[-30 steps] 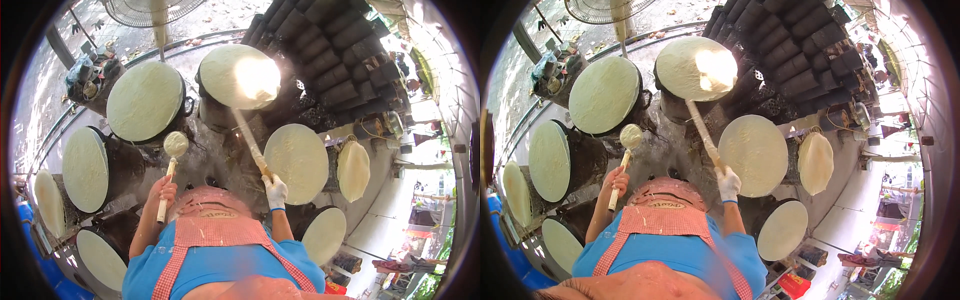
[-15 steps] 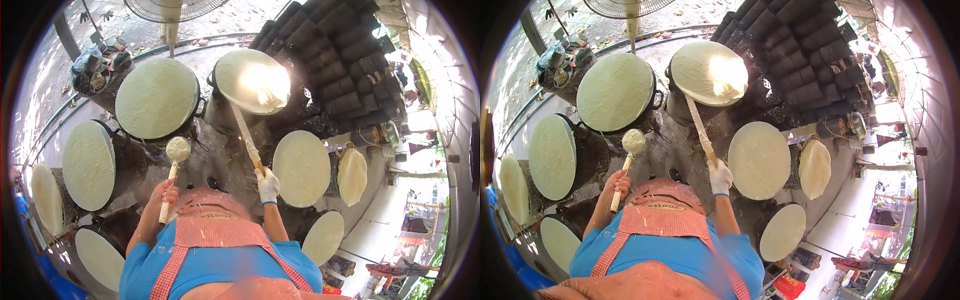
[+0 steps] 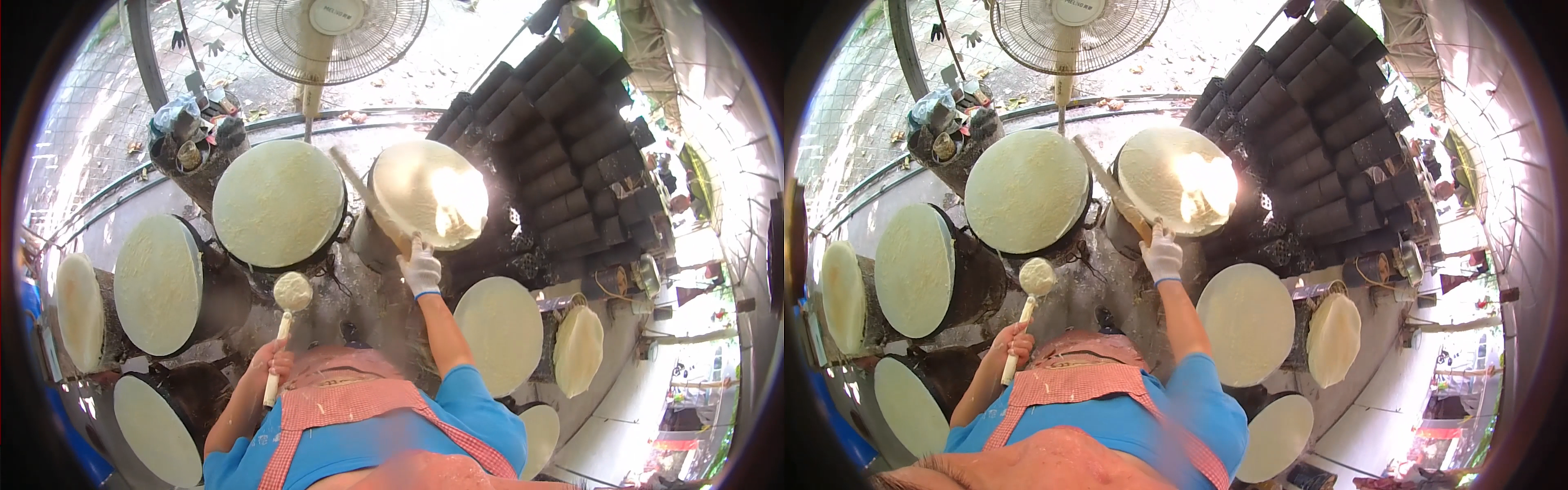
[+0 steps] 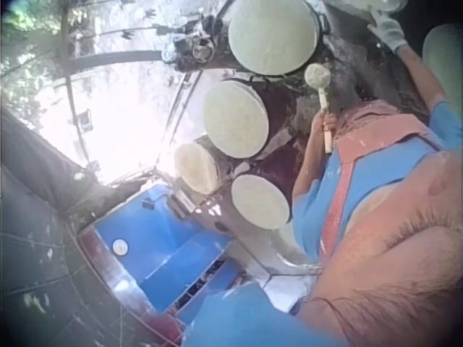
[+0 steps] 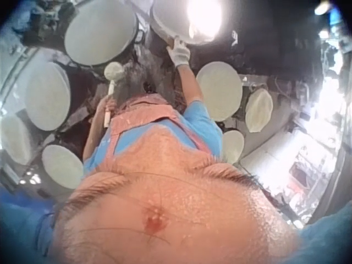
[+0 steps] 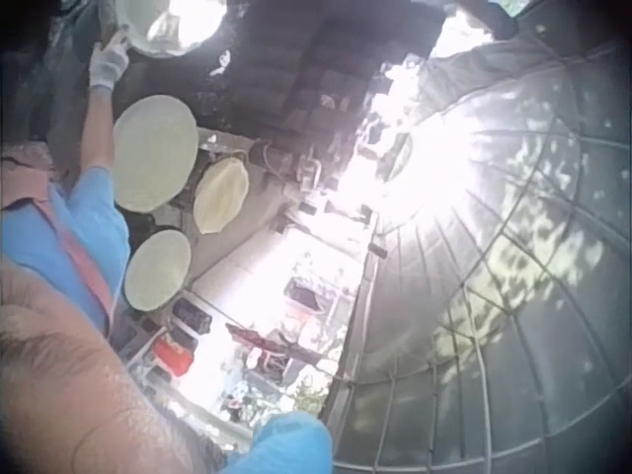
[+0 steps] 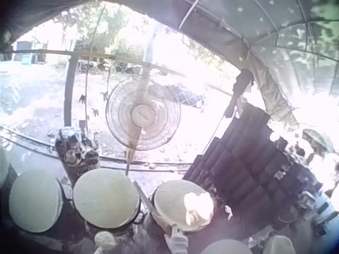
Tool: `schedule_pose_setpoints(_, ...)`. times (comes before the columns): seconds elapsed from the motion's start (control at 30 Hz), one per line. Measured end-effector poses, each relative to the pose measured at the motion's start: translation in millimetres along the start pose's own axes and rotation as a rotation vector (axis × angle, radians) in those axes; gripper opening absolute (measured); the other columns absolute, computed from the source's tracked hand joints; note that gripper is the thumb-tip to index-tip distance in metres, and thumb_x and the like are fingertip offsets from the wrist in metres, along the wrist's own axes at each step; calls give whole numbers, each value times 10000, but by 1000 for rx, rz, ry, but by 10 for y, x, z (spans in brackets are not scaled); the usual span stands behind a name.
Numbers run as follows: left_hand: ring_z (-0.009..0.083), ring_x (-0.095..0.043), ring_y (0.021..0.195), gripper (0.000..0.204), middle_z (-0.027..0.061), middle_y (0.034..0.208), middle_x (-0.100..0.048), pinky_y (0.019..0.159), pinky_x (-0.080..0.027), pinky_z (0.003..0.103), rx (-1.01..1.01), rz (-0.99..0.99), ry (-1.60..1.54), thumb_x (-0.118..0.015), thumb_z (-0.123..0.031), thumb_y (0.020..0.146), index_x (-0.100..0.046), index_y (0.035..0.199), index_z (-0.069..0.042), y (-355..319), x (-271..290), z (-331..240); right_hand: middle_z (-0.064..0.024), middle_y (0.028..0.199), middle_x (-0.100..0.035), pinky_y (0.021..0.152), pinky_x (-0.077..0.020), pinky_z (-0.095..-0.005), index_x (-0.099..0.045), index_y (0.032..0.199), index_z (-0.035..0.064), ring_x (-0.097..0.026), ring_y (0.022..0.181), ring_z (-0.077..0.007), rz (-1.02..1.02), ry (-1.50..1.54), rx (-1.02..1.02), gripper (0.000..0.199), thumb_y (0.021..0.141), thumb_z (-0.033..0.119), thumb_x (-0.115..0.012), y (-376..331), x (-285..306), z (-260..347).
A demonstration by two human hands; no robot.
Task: The person makes thin wrappers by scooping batter from a bowl, spreading it onto heated circular griddles using wooden tools, and peeling off the cooked wrappers to stack them.
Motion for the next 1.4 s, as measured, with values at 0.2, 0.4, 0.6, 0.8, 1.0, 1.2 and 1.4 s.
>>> schedule_pose_setpoints(0.2, 70, -317, 394, 442, -42, 503, -287, 364, -276, 227, -67, 36, -91, -506, -355, 954, -354, 610, -124, 165, -35, 205, -181, 1017, -619, 794, -502, -449, -616, 958, 68, -600, 961, -359, 63, -155, 462, 326, 731, 289, -689, 831, -83, -396)
schedule_pose_setpoints(0.4, 78, -326, 427, 200, -12, 549, -289, 371, -306, 238, -103, 76, -107, -433, -284, 986, -557, 1034, -134, 399, -147, 232, -218, 999, -630, 799, -493, -450, -617, 907, 31, -610, 940, -369, 55, -121, 558, 250, 725, 202, -623, 1562, 546, -532)
schedule_pose_setpoints(0.6, 79, -316, 424, 207, -12, 548, -289, 366, -305, 241, -140, 54, -41, -410, -266, 1000, -529, 1148, -185, 515, -239, 225, -172, 870, -663, 738, -510, -456, -642, 989, 100, -641, 806, -369, -60, -86, 573, 247, 774, 221, -620, 2097, 1204, -461)
schedule_pose_setpoints(0.8, 77, -299, 414, 196, -13, 558, -304, 336, -278, 231, -149, -68, 48, -418, -243, 994, -432, 1188, -219, 573, -260, 247, -161, 846, -654, 717, -512, -459, -622, 873, 80, -638, 797, -361, -76, -121, 511, 172, 799, 231, -586, 2605, 1453, -551)
schedule_pose_setpoints(1.0, 71, -296, 420, 87, -12, 553, -309, 336, -263, 212, -120, -76, 48, -422, -234, 987, -416, 1032, -160, 674, -129, 261, -177, 860, -663, 751, -521, -442, -632, 877, 56, -657, 825, -337, 5, -234, 624, 175, 797, 191, -554, 2829, 1735, -238)
schedule_pose_setpoints(1.2, 77, -297, 420, 272, -17, 537, -297, 341, -259, 224, -40, 7, 4, -430, -274, 982, -375, 774, -108, 761, -99, 253, -185, 833, -669, 699, -539, -421, -650, 860, 39, -675, 777, -338, -17, -369, 791, 178, 758, 143, -547, 2785, 1751, 54)
schedule_pose_setpoints(1.4, 49, -295, 402, 381, -38, 530, -302, 338, -270, 193, -104, -42, 75, -420, -294, 986, -370, 644, -134, 723, -304, 330, -167, 829, -665, 689, -540, -412, -647, 827, 54, -673, 761, -322, -50, -425, 862, 132, 749, 120, -564, 2868, 1950, 263)
Point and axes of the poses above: each hand's wrist, its own y-axis towards the middle knuckle, its own x-axis out of the back of the hand, z = x × y, the point moved 3 cm from there along y, towards the middle knuckle
